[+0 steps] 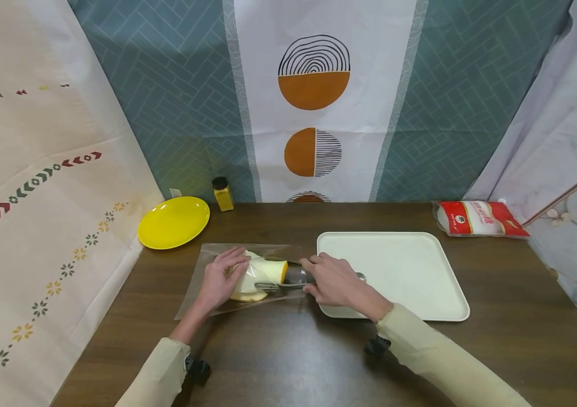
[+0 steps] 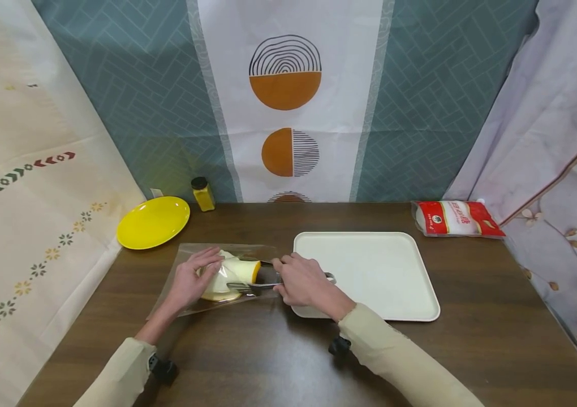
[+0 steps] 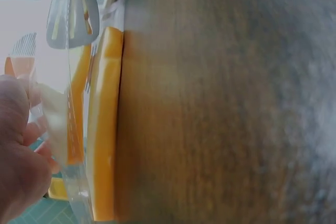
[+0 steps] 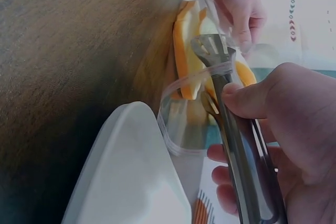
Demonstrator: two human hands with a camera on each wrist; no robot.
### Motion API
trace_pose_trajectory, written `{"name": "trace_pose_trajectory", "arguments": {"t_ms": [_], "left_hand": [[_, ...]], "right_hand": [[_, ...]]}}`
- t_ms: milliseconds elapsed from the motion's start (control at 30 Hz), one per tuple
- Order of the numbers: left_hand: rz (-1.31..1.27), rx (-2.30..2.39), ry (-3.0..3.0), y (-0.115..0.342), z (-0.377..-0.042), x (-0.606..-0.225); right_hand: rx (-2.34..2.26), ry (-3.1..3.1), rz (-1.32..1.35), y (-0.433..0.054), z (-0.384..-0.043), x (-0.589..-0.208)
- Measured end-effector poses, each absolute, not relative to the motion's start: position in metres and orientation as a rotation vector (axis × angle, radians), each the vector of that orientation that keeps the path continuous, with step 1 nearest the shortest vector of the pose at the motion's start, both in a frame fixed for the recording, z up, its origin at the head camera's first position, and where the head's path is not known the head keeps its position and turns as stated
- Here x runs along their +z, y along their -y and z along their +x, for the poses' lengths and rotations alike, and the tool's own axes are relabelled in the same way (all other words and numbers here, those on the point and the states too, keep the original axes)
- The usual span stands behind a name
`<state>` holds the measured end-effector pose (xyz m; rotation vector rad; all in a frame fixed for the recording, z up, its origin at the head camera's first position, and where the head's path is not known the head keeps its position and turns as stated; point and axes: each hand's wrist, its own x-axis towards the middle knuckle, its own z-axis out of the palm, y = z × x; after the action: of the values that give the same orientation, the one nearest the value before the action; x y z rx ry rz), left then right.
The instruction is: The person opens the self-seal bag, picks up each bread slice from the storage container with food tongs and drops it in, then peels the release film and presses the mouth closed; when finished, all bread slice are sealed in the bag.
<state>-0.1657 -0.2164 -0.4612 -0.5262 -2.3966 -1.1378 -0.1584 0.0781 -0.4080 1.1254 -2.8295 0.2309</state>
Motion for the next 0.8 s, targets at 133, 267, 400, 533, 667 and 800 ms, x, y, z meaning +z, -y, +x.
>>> {"name": "trace_pose_trajectory", "arguments": {"t_ms": [133, 267, 400, 533, 667, 800], "left_hand": [[-0.515, -1.139, 2.401, 0.216, -0.165, -0.458], [-0.502, -1.131, 2.408, 0.216, -0.165, -0.457], [-0.506, -1.130, 2.413, 0.216, -0.165, -0.456], [-0.514, -1.153, 2.408, 0.215, -0.166, -0.454], [-0.530, -1.157, 2.399, 0.214, -0.167, -0.453], [-0.551, -1.148, 2.388, 0.213, -0.167, -0.453]], "right_hand": [[0.274, 2.845, 1.128, -0.076, -0.161, -0.410], [0.299, 2.862, 1.135, -0.074, -0.163, -0.412], [0.303, 2.872, 1.140, -0.072, -0.164, -0.413], [0.301, 2.871, 1.141, -0.069, -0.165, -0.411], [0.297, 2.872, 1.149, -0.065, -0.166, -0.409], [0.268, 2.866, 1.150, -0.060, -0.167, -0.408]]}}
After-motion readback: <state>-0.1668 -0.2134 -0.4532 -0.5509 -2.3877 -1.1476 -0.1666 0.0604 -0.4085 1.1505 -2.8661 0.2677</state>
